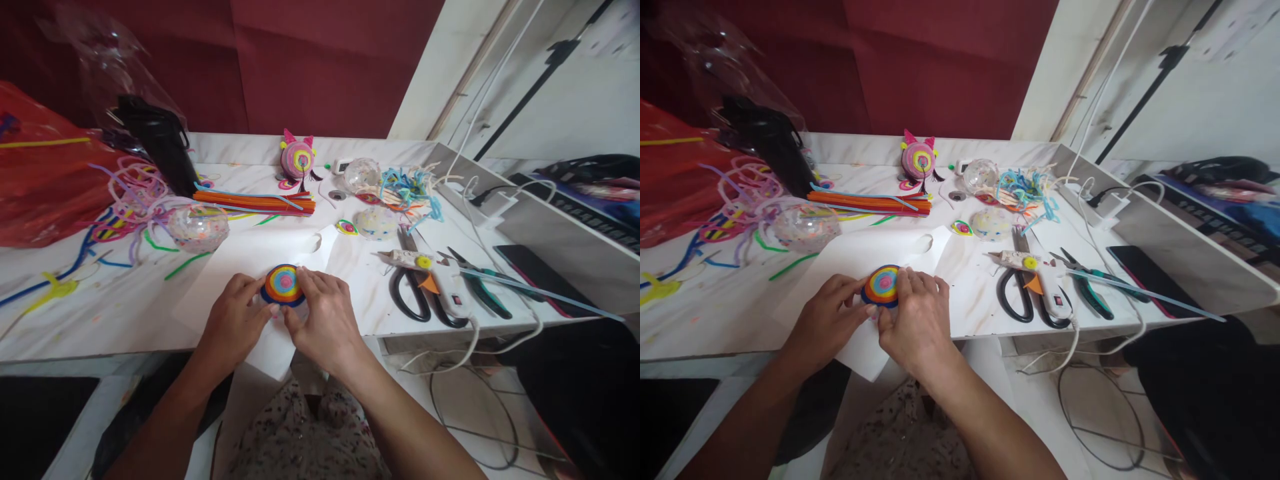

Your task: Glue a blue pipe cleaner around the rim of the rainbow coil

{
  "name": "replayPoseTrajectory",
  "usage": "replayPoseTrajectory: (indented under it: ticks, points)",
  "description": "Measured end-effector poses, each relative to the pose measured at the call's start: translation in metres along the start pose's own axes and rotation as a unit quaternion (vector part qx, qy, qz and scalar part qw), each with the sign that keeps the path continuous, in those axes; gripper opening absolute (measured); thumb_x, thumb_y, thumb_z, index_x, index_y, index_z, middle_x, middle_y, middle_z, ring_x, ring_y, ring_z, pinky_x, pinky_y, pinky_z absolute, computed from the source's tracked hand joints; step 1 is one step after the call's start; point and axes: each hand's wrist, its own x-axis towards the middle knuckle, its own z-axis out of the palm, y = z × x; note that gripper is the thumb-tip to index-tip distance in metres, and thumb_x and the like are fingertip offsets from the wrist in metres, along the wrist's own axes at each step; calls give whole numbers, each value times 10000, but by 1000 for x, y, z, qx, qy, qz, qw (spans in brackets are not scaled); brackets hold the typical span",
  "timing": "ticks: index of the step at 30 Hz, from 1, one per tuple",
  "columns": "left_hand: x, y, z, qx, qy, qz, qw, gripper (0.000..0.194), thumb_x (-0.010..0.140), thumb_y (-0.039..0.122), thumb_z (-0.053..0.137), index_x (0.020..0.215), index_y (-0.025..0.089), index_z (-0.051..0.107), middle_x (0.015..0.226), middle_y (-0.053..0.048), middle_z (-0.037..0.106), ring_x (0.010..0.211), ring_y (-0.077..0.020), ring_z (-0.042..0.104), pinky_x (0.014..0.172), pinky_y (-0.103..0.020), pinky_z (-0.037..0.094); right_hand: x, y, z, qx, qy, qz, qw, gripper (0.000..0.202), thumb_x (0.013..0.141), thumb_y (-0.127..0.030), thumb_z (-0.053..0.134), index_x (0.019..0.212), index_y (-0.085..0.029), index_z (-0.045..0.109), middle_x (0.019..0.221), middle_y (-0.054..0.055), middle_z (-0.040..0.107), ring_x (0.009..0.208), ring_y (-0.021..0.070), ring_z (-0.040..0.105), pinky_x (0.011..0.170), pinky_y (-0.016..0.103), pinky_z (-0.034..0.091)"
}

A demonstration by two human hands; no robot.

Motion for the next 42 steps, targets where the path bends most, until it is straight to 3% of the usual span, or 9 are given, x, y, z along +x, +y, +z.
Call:
replayPoseTrajectory:
  ticks: [11,18,25,32,42]
  points:
    - [3,3,-3,35,-18,-15,999,517,865,480,686,1313,251,806,943,-11,591,895,-264,638,918,-442,604,2,8,-11,28,-40,-6,999,666,855,-225,729,1515,-155,668,1562,197,750,1490,395,651,1240,627,475]
    - [1,4,-3,40,-12,-18,999,524,862,493,676,1319,268,799,947,-12,596,894,-263,631,925,-439,595,1,6,-7,29,-22,-3,999,656,876,-276,706,1495,-61,672,1516,243,764,1451,415,675,1241,633,477]
    - [1,7,-3,42,-11,-11,999,520,871,494,660,1312,255,798,948,-14,596,897,-262,640,917,-430,593,0,1,2,19,12,10,1000,609,916,-297,671,1485,-81,686,1525,231,764,1441,425,679,1247,634,466]
    - [1,4,1,41,15,12,999,491,852,480,643,1262,265,808,909,-3,581,858,-255,629,881,-419,594,2,1,-2,46,5,39,998,659,881,-287,710,1510,-94,658,1389,220,821,1421,436,687,1227,655,477]
    - [2,-4,-2,31,10,49,998,518,837,422,622,1292,263,812,956,-13,642,885,-252,663,896,-413,634,5,1,-7,51,-22,62,997,778,874,-253,757,1607,-54,588,1472,268,777,1500,459,647,1281,684,443]
